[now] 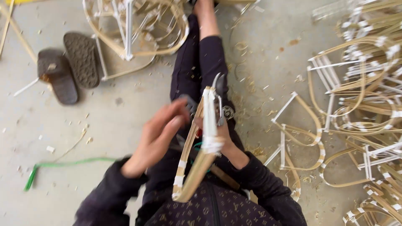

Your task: The recorder is using shears and tape to assemble or trim flexible wooden frames, likely for lanterns or furniture parts.

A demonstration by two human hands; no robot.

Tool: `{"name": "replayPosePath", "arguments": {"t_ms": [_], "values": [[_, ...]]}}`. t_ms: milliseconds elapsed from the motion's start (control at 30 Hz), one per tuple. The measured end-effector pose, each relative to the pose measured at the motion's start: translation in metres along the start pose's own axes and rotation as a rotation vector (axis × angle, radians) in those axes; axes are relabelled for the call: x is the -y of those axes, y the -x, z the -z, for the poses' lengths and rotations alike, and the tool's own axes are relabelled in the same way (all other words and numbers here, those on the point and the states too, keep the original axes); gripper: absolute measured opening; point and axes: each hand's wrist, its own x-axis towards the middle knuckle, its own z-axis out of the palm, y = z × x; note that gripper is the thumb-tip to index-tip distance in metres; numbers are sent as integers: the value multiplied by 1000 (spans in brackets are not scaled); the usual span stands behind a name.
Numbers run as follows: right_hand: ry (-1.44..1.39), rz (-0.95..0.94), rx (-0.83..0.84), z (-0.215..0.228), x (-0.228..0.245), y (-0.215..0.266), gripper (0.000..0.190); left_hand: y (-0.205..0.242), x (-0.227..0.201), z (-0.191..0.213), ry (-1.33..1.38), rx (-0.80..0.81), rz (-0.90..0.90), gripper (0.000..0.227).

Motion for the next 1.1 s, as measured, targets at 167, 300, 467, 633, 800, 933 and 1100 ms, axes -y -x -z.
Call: {"name": "replayPosePath", "arguments": {"t_ms": [167,300,467,633,800,933,1100], "values": [[254,-134,-130,-27,0,17,17,-32,68,-21,-215,-200,-15,48],[306,137,-122,-11,-20,27,22,-40,118,-30,215,-206,54,36],[264,45,-7,9,20,38,26,-20,124,-9,539,-155,100,35],[992,411,42,50,90,40,47,8,90,9,333,-55,160,36],[569,418,-261,40,109,48,45,20,84,4,279,54,206,34],[1205,564,137,44,58,41,47,27,96,-2,221,88,102,30],[1315,449,155,49,58,9,68,18,111,29,333,-126,203,37]]}}
